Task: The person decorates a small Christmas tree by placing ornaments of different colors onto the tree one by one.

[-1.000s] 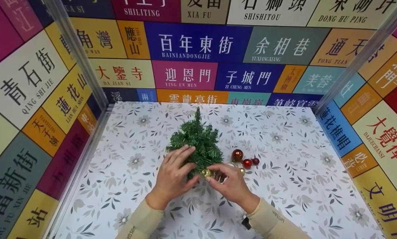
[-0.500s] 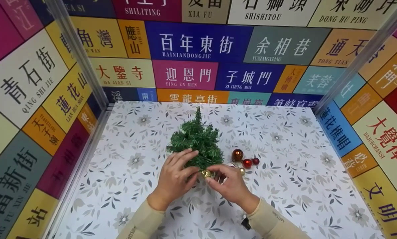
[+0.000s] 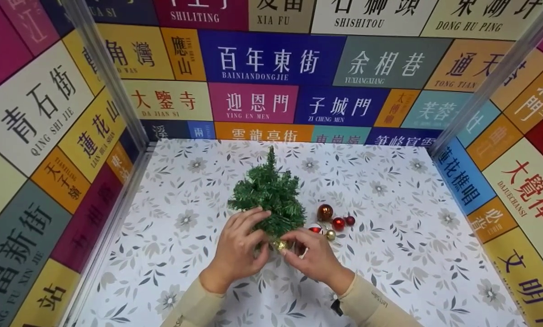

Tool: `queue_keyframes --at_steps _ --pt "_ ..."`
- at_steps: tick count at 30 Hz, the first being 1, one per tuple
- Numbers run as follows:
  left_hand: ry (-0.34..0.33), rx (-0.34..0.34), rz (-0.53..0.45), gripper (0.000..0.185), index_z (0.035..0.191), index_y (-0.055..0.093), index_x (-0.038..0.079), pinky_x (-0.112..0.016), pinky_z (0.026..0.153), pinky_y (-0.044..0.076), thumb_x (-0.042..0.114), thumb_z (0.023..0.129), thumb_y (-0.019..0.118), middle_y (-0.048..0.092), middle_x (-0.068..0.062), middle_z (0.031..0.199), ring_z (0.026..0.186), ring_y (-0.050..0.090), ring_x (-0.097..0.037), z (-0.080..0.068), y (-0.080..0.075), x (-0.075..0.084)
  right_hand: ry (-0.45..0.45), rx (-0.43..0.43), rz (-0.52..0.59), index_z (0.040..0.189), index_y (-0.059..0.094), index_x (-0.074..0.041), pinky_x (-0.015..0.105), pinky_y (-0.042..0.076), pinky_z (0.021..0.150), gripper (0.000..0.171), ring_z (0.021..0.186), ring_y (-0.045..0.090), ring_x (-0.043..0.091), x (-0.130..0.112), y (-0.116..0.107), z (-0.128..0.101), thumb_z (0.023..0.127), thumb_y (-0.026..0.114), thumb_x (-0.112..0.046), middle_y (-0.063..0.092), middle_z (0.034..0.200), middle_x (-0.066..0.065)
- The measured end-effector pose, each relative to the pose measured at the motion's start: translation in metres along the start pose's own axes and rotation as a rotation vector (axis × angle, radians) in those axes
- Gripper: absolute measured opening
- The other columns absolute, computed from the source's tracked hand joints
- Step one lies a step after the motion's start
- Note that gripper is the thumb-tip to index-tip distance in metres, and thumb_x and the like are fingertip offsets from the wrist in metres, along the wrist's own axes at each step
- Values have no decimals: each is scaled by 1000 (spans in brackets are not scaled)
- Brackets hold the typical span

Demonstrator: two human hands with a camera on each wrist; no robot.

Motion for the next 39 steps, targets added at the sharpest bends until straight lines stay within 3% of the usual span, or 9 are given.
queue_keyframes --at_steps 10,15,22,29,39 --pt "7 10 0 4 72 63 18 -52 99 42 15 73 63 60 -9 134 127 53 -32 4 -4 8 -75 -10 -27 109 68 -20 15 46 54 30 61 54 5 -4 3 2 82 74 -8 61 83 -9" --pt "-6 -26 12 4 73 63 19 -52 101 41 15 71 64 59 -8 136 130 50 -31 4 -5 7 -100 -10 -4 107 67 -20 15 46 53 30 60 55 8 -4 3 2 81 72 -7 60 82 -10" --pt "-17 -78 51 7 68 58 17 -53 103 39 15 74 61 57 -9 138 133 47 -31 -1 -1 3 -89 -14 -15 105 67 -21 15 44 51 28 58 53 5 -2 4 1 80 72 -8 60 80 -11" --pt "-13 -56 51 7 69 62 16 -53 103 39 13 75 61 58 -10 136 131 49 -32 0 0 4 -48 -47 -55 112 67 -20 14 44 51 34 59 52 1 1 7 0 81 72 -8 60 81 -11" --pt "-72 -60 47 7 70 63 18 -55 103 39 15 76 63 58 -10 137 133 47 -30 -1 -1 1 -84 43 9 106 71 -16 14 43 49 23 57 51 0 -18 7 9 87 73 -5 59 78 -12"
Point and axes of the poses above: each hand's wrist, its own z-axis towards the middle knuckle, its own y-axis out of the palm, x = y × z, the point moved 4 cm from there along z, towards the middle knuckle
